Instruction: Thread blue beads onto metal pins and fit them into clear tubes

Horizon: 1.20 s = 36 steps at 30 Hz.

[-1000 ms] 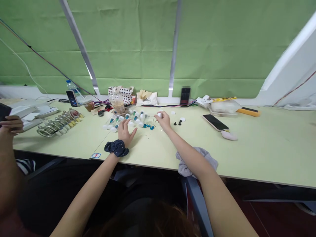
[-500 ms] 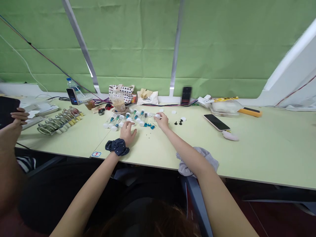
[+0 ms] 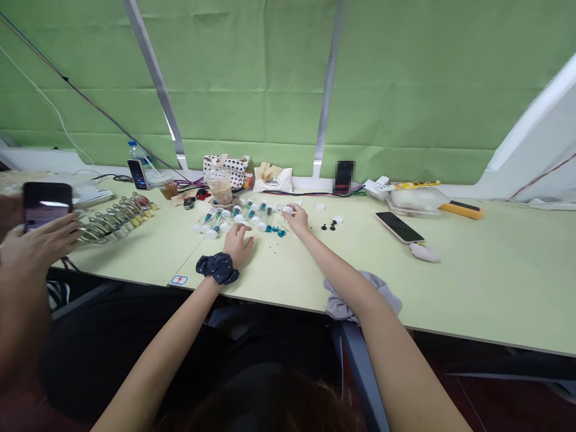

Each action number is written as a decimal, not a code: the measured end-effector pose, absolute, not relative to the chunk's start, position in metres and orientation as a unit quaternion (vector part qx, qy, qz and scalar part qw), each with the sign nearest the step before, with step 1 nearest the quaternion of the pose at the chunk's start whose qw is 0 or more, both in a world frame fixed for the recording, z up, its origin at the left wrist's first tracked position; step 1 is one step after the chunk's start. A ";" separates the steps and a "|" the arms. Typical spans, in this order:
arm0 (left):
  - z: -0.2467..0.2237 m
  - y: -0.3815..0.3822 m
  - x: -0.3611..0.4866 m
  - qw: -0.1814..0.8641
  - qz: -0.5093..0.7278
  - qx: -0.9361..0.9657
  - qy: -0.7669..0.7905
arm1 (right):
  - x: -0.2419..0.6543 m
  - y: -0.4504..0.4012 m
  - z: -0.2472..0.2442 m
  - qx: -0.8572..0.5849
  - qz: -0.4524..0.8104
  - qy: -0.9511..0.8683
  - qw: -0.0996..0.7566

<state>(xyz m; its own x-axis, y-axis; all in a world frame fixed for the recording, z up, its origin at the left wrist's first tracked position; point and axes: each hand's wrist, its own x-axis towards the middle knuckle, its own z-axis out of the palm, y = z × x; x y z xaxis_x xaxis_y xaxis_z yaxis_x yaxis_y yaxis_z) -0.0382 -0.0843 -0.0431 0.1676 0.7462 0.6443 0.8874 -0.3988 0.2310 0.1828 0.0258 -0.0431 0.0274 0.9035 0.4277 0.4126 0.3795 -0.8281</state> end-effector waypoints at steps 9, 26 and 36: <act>-0.044 -0.084 -0.038 0.096 -0.344 -0.760 -0.542 | 0.145 0.041 -0.045 -0.509 0.179 -0.698 0.470; -0.047 -0.084 -0.038 0.083 -0.303 -0.768 -0.557 | 0.215 0.097 -0.038 -0.657 0.072 -0.698 0.276; -0.040 -0.068 -0.017 0.113 -0.232 -0.834 -0.487 | 0.171 0.153 -0.030 -0.676 -0.010 -0.718 0.167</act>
